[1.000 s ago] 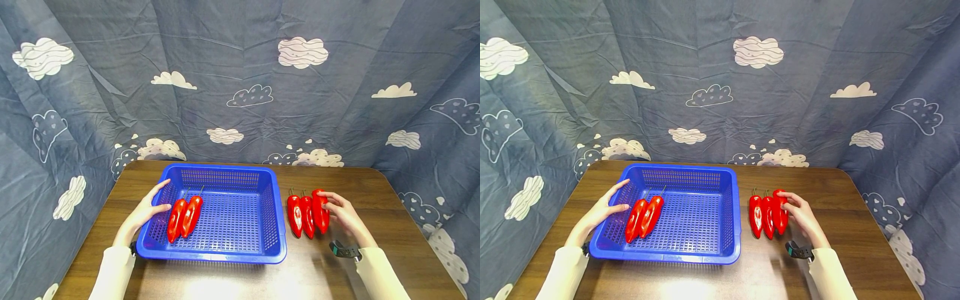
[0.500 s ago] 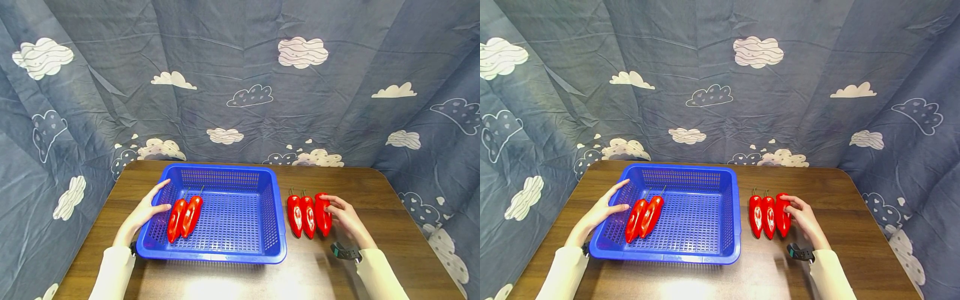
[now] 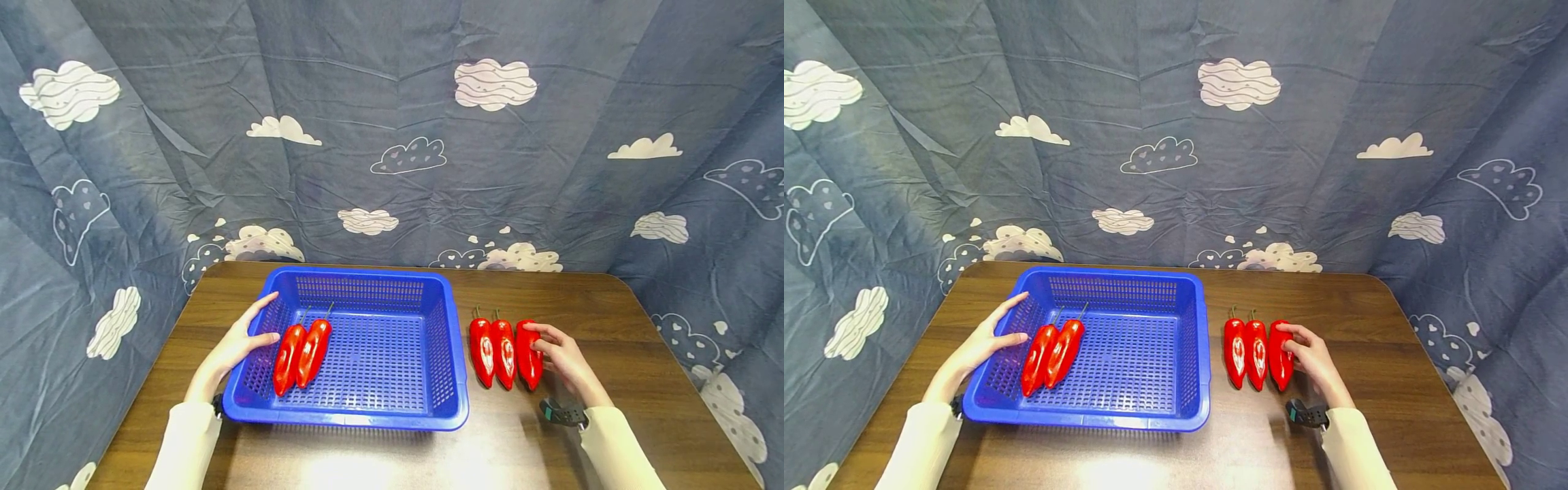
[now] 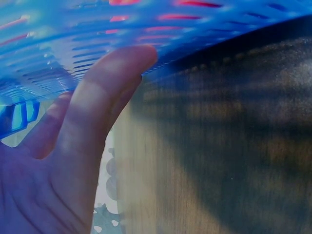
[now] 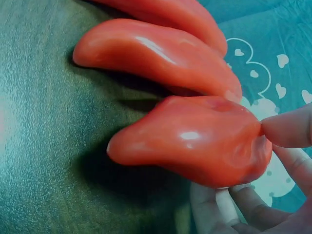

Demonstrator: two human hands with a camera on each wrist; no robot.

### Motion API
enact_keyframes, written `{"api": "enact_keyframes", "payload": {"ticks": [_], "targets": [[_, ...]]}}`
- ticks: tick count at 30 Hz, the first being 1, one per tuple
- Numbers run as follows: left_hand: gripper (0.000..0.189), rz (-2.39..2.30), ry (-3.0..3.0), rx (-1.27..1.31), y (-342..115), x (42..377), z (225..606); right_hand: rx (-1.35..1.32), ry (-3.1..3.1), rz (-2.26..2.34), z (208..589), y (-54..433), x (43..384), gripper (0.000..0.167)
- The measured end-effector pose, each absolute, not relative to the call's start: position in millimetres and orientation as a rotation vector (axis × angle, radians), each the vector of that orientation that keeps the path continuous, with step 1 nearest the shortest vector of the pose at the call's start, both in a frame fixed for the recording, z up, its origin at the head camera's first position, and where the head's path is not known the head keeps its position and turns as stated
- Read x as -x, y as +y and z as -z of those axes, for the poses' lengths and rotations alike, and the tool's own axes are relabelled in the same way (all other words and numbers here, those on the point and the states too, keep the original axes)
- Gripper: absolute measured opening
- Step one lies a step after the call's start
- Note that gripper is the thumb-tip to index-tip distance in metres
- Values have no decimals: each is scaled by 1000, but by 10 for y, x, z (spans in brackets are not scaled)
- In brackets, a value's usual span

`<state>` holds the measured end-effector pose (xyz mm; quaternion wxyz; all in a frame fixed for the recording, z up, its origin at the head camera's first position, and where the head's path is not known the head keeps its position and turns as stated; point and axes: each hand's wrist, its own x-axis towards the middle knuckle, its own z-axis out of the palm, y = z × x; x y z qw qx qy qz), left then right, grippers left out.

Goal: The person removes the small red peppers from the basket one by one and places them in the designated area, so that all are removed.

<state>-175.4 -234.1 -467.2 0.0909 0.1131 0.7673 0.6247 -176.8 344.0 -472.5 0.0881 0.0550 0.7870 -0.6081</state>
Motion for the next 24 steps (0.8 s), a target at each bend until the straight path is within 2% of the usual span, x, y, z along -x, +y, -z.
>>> {"api": "enact_keyframes", "payload": {"ticks": [24], "targets": [[74,-1865,2288,-365,-2348,1773,4677,-107,2378,1757,4814,3348,1805,40]]}}
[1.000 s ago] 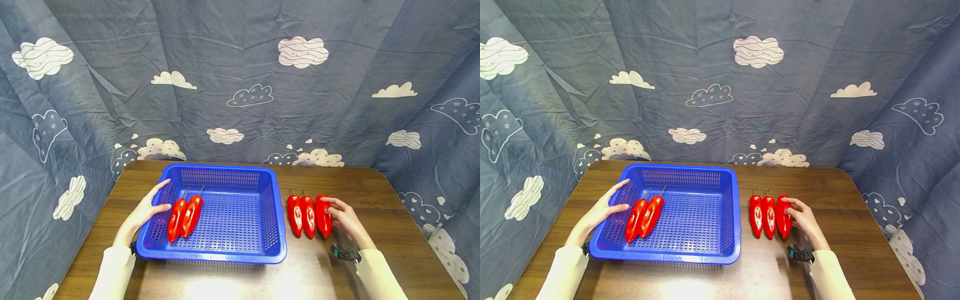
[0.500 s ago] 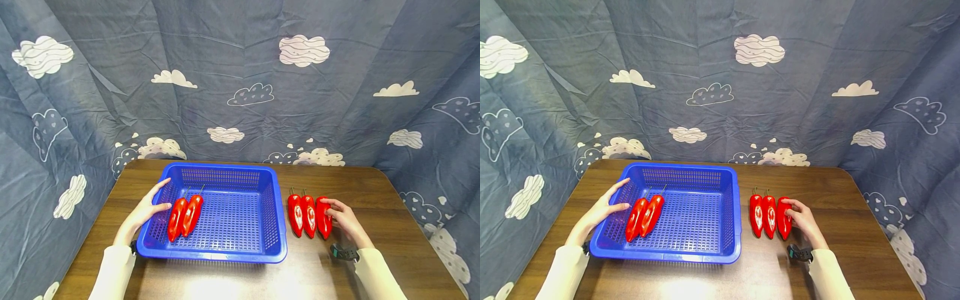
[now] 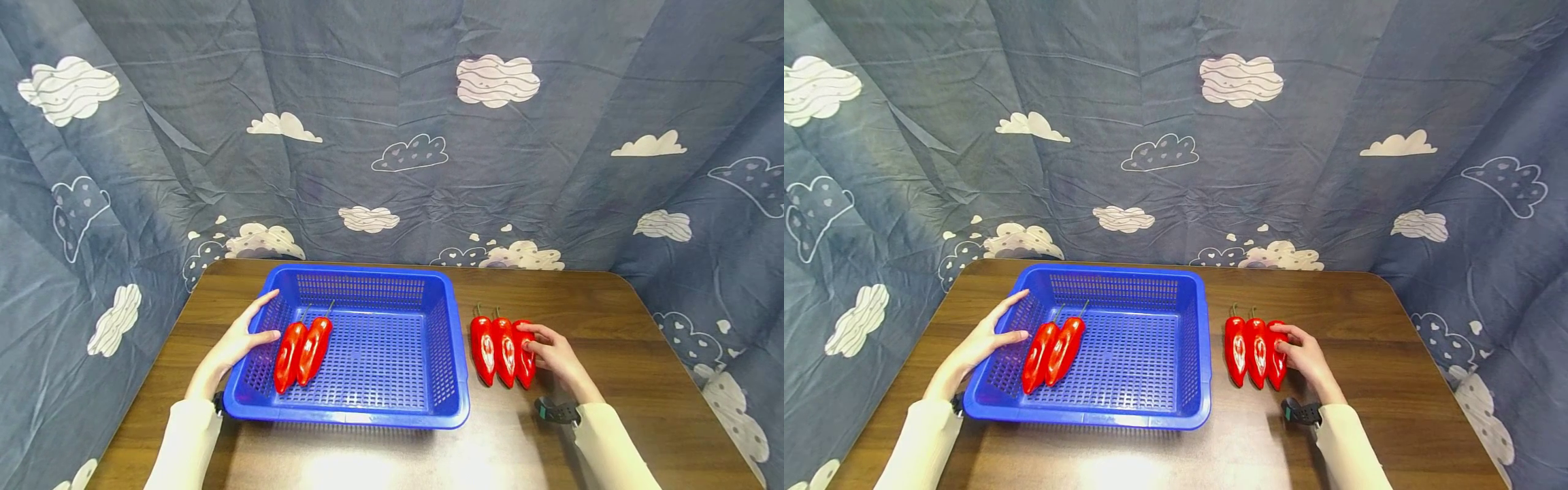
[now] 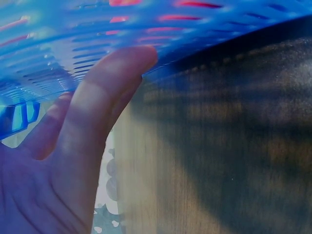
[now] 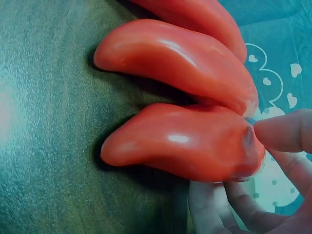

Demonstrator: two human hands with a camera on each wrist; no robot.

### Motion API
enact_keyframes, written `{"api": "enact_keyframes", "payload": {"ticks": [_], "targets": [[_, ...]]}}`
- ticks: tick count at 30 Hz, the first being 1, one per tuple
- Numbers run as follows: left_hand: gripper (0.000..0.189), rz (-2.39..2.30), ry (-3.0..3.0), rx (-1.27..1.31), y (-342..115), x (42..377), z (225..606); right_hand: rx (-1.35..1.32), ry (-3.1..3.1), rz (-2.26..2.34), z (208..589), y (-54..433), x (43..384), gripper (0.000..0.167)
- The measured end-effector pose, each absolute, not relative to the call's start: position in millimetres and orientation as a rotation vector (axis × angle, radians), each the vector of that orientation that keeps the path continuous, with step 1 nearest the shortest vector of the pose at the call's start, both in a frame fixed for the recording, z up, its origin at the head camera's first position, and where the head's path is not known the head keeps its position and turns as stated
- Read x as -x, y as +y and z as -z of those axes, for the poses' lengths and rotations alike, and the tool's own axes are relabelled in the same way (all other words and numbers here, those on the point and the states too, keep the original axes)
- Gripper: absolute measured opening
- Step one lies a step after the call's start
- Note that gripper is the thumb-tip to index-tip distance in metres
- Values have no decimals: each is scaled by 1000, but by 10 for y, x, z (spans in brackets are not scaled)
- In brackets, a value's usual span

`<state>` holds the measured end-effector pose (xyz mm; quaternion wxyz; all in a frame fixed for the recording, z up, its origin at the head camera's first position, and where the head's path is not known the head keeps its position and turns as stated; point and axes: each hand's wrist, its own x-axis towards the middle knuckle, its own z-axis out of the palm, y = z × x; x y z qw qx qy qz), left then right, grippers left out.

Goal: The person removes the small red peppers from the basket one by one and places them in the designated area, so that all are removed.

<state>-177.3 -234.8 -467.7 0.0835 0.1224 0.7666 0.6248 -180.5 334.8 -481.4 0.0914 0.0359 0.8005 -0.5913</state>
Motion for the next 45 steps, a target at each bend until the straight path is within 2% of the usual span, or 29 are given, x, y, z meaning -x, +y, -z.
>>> {"api": "enact_keyframes", "payload": {"ticks": [12,20,26,37,41,45], "targets": [[73,-1890,2250,-341,-2336,1741,4639,-118,2410,1774,4773,3384,1789,40],[73,-1876,2261,-322,-2336,1734,4633,-80,2453,1782,4683,3457,1790,33],[73,-1878,2260,-323,-2336,1730,4631,-68,2488,1737,4618,3480,1797,39],[73,-1885,2256,-331,-2333,1736,4636,2,2456,1794,4447,3332,1822,35],[73,-1887,2249,-323,-2337,1735,4639,14,2428,1824,4394,3253,1834,27],[74,-1898,2236,-323,-2335,1735,4640,33,2438,1809,4343,3156,1850,28]]}}
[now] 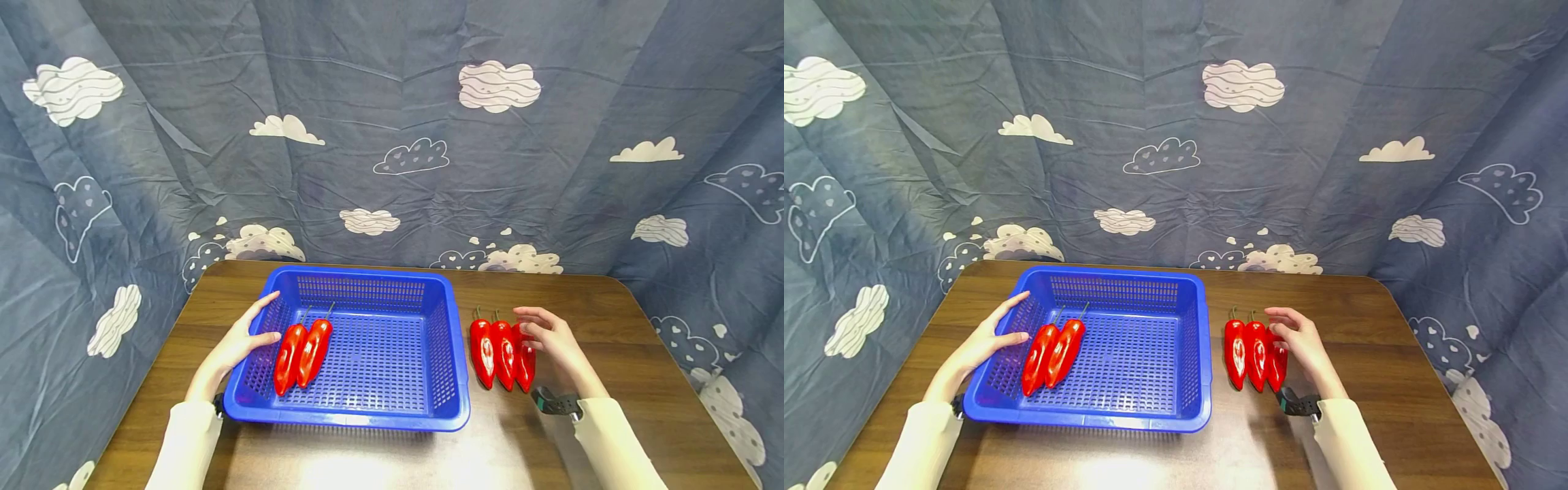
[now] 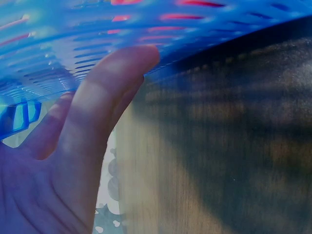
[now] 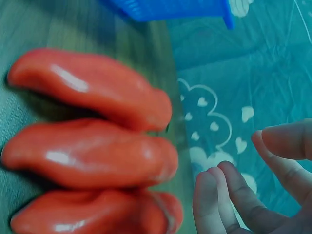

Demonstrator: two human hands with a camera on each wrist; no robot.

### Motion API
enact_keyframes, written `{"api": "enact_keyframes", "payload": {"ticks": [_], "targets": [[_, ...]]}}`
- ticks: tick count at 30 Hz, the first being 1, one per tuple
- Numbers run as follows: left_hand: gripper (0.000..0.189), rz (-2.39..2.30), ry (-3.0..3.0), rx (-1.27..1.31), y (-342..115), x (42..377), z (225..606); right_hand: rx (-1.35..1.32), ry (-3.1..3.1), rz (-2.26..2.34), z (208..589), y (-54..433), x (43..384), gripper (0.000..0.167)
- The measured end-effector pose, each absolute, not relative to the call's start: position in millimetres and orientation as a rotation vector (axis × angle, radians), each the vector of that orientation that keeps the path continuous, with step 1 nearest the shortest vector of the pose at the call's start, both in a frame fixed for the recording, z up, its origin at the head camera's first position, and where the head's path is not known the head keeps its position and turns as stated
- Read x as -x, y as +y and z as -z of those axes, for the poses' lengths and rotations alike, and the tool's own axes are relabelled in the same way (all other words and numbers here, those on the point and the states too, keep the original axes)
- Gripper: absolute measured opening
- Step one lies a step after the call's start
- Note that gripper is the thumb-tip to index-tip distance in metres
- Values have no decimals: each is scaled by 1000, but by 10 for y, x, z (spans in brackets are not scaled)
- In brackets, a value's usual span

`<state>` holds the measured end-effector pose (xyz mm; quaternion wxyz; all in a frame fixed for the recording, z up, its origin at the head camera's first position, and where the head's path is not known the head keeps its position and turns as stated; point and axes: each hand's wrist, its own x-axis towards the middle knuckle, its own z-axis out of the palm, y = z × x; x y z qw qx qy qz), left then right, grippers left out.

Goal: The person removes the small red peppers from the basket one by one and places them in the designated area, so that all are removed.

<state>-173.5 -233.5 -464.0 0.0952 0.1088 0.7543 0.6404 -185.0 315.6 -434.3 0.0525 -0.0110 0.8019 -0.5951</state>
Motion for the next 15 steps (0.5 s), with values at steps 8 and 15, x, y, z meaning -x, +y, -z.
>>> {"api": "enact_keyframes", "payload": {"ticks": [8,15], "targets": [[74,-1893,2242,-313,-2330,1736,4633,111,2471,1755,4247,2983,1888,39],[73,-1887,2244,-304,-2333,1733,4629,167,2425,1786,4186,2866,1914,38]]}}
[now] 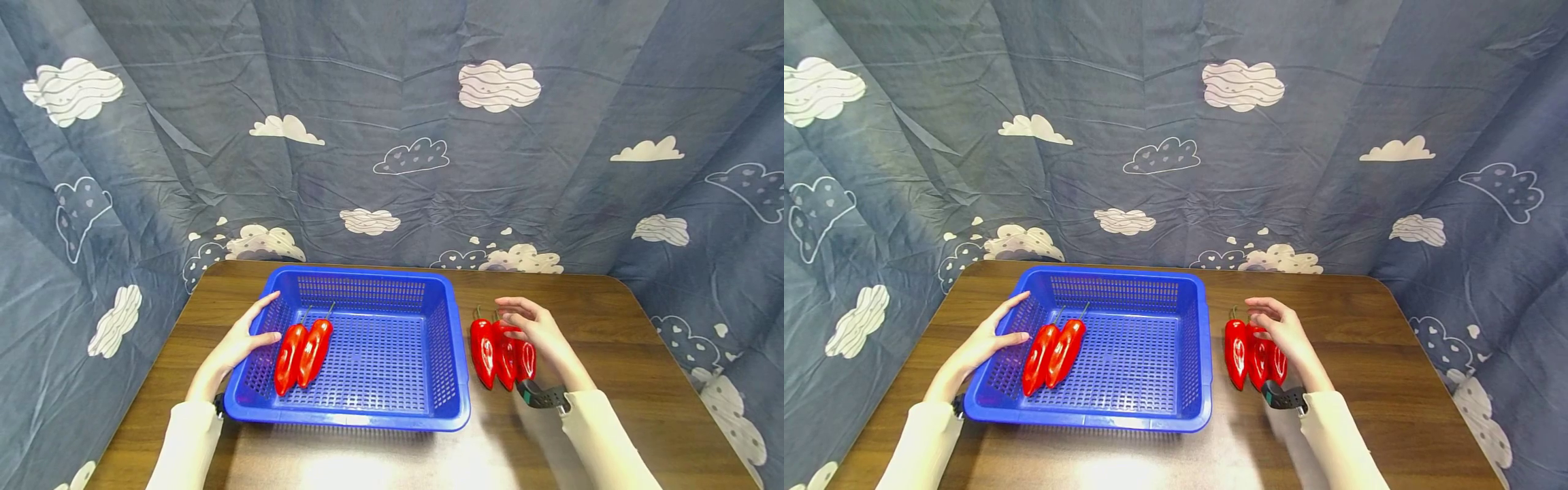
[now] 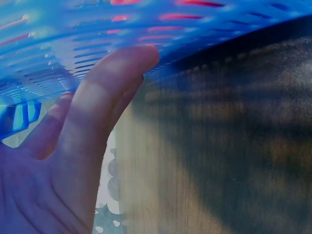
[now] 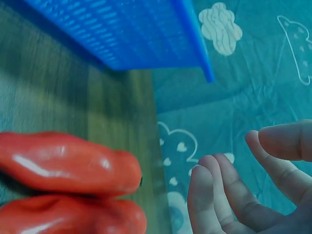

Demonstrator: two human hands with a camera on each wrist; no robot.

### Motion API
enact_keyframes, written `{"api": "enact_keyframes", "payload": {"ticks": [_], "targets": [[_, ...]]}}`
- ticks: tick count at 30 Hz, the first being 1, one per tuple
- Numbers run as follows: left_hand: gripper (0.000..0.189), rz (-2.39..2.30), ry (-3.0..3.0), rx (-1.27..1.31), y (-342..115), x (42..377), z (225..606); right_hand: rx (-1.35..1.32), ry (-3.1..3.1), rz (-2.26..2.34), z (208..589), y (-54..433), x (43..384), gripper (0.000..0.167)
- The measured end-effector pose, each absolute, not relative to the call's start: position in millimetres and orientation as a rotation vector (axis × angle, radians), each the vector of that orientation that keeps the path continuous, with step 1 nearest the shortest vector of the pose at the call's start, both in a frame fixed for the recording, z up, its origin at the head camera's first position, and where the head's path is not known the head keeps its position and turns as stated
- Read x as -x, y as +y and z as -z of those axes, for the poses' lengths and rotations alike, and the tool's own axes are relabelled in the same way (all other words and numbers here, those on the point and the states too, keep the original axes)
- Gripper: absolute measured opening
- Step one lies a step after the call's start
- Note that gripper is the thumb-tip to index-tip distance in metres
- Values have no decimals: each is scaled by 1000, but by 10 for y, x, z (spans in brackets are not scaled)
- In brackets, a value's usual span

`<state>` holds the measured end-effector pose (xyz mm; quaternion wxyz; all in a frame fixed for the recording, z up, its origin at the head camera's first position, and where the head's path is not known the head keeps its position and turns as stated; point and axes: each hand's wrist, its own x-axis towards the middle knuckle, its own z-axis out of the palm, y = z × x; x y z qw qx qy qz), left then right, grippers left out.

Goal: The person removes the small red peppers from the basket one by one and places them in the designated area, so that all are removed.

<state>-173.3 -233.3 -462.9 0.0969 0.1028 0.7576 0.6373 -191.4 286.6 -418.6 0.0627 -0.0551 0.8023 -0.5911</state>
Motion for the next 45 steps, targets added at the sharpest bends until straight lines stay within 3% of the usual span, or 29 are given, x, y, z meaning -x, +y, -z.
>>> {"api": "enact_keyframes", "payload": {"ticks": [45], "targets": [[73,-1871,2266,-322,-2336,1738,4630,404,2205,1837,3971,2025,2035,35]]}}
